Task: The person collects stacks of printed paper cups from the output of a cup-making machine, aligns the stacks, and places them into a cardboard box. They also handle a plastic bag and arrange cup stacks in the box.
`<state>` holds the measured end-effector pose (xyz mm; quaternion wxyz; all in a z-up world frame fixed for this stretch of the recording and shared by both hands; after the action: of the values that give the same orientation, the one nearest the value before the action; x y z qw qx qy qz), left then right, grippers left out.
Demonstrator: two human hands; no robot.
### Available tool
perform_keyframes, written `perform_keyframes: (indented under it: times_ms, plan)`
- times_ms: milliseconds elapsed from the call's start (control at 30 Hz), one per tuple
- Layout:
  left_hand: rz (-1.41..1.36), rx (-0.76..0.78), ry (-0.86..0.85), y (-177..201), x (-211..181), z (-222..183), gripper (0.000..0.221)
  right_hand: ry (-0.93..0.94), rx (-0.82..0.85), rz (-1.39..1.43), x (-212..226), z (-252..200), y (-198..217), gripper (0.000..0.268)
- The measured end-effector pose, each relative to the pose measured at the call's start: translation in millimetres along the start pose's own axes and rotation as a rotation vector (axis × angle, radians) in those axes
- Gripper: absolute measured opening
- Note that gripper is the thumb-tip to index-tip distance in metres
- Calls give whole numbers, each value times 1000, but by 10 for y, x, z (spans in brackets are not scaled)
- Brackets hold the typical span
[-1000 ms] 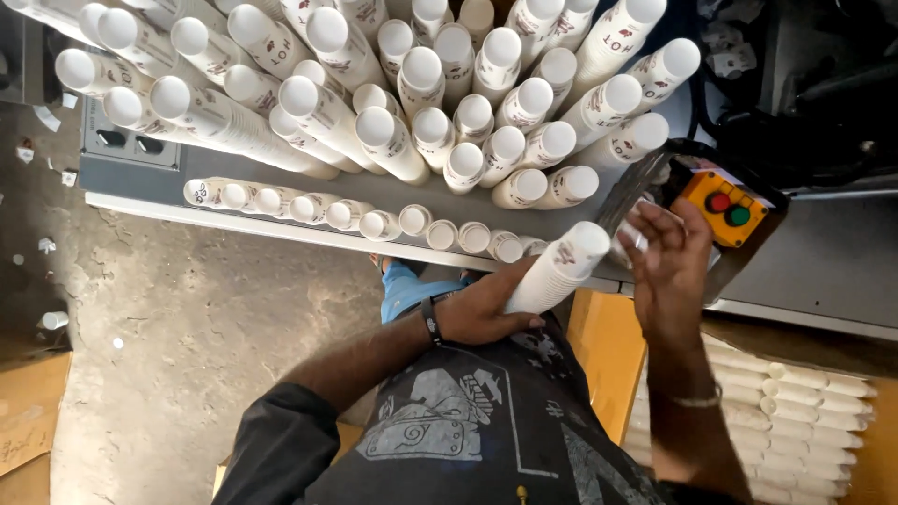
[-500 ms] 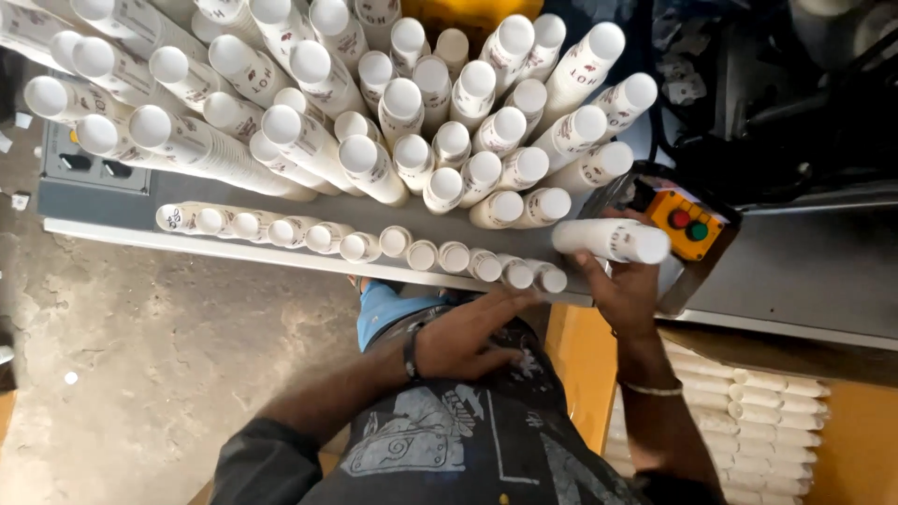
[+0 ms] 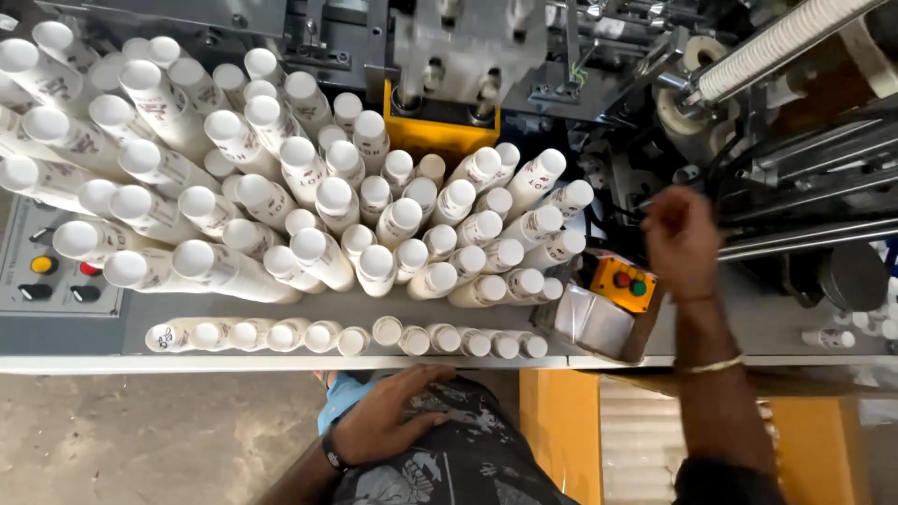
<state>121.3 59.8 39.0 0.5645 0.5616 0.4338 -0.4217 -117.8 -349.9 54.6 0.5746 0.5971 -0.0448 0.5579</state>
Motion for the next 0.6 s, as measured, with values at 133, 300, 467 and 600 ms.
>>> perform_keyframes:
  times_ms: [133,300,467,600]
  plan:
    - [-62,11,31,222,21,-101,60,249,-396,-69,71,1073,768,51]
    - [-66,-40,-21,396,54,-274,59,-208,-547,-95,-940,2043,515,78]
    - [-197,-212,112,338,612,-559,62,-663,-796,-888,-1496,2554,323,111]
    - [-347,-333,55,96,1843,-499,65,-738,-1023,-464,-417,2797,831,105]
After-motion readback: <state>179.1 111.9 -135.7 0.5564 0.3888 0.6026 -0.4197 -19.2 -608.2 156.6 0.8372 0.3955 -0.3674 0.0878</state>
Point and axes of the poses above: each hand's wrist, its own z-axis towards the middle knuckle, its own y-axis out of the back of the hand, x = y × z, the point moved 3 cm from there along z, towards the middle knuckle, and after that the axes turned 2 degrees about y, right-handed, at the moved point
